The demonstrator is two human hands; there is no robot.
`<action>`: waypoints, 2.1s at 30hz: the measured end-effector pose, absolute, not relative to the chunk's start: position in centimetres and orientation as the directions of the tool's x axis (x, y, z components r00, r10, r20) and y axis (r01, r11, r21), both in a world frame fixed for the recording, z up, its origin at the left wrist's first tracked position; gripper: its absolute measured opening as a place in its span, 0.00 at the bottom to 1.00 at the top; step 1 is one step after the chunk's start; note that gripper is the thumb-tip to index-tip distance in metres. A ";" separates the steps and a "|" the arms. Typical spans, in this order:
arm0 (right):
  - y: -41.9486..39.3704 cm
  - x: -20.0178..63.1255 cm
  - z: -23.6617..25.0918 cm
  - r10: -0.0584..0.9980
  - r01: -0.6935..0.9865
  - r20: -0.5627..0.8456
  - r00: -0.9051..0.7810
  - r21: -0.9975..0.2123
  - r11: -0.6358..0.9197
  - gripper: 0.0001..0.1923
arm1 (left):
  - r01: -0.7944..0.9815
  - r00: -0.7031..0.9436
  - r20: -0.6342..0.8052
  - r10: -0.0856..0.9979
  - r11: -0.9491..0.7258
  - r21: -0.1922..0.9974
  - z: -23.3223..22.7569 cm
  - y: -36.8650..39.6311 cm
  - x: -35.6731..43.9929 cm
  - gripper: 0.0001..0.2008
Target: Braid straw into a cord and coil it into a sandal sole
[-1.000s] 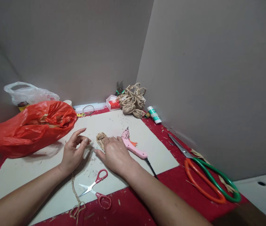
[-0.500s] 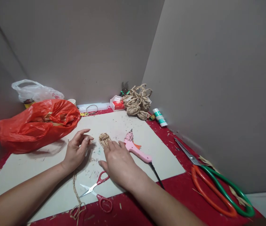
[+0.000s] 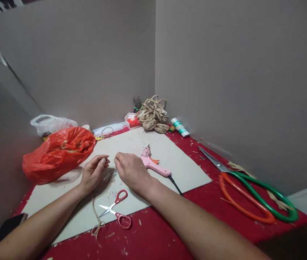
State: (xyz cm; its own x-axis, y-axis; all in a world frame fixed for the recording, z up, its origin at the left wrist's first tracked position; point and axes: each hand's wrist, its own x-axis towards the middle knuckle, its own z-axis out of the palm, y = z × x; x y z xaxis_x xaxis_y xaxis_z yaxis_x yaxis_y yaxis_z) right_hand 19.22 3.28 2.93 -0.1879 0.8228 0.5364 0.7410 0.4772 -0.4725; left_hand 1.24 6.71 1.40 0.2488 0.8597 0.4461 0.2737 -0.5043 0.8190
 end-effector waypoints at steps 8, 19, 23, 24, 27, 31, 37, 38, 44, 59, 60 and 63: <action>3.8 19.8 3.0 0.846 0.561 0.521 -0.114 -0.669 0.488 0.12 | 0.049 0.381 0.238 0.893 -0.277 0.960 6.4 5.3 3.5 0.14; 4.4 20.9 4.1 0.882 -0.139 0.448 -0.145 -0.892 0.430 0.22 | -0.143 0.268 0.232 0.935 -0.199 0.969 8.5 2.9 5.9 0.12; 4.2 21.7 5.3 0.869 -0.299 0.480 -0.118 -0.852 0.430 0.26 | -0.100 0.219 0.283 0.934 -0.267 0.958 10.3 1.7 7.1 0.11; 4.0 21.9 5.6 0.866 -0.332 0.488 -0.112 -0.839 0.430 0.27 | -0.085 0.209 0.308 0.928 -0.297 0.951 10.7 1.3 7.5 0.11; 3.5 22.2 6.4 0.860 -0.422 0.500 -0.103 -0.805 0.417 0.29 | -0.055 0.189 0.412 0.891 -0.410 0.911 11.9 0.1 8.6 0.09; 3.0 22.2 7.0 0.865 -0.500 0.490 -0.112 -0.780 0.377 0.32 | -0.017 0.184 0.468 0.864 -0.473 0.881 12.5 -0.9 9.2 0.08; 2.7 21.8 6.7 0.847 -0.532 0.476 -0.236 -0.793 0.297 0.31 | -0.025 0.297 0.333 0.895 -0.341 0.940 13.3 -1.3 8.4 0.11; 2.6 21.7 6.7 0.844 -0.532 0.466 -0.266 -0.801 0.275 0.30 | -0.027 0.315 0.312 0.896 -0.320 0.947 13.4 -1.4 8.2 0.11; 2.2 21.5 6.8 0.815 -0.545 0.461 -0.352 -0.809 0.222 0.31 | -0.055 0.342 0.272 0.900 -0.270 0.961 13.3 -2.2 8.0 0.12; 2.8 22.7 7.2 0.872 -0.704 0.440 -0.214 -0.689 0.175 0.22 | 0.367 0.368 0.779 0.508 -0.849 0.380 5.7 -6.1 6.9 0.03; 2.9 22.7 7.2 0.888 -0.713 0.423 -0.179 -0.678 0.179 0.21 | 0.352 0.407 0.762 0.503 -0.857 0.377 5.1 -6.1 6.5 0.03; 3.5 22.6 6.9 0.936 -0.718 0.341 -0.091 -0.674 0.176 0.18 | 0.314 0.428 0.721 0.545 -0.837 0.447 4.1 -5.3 5.0 0.02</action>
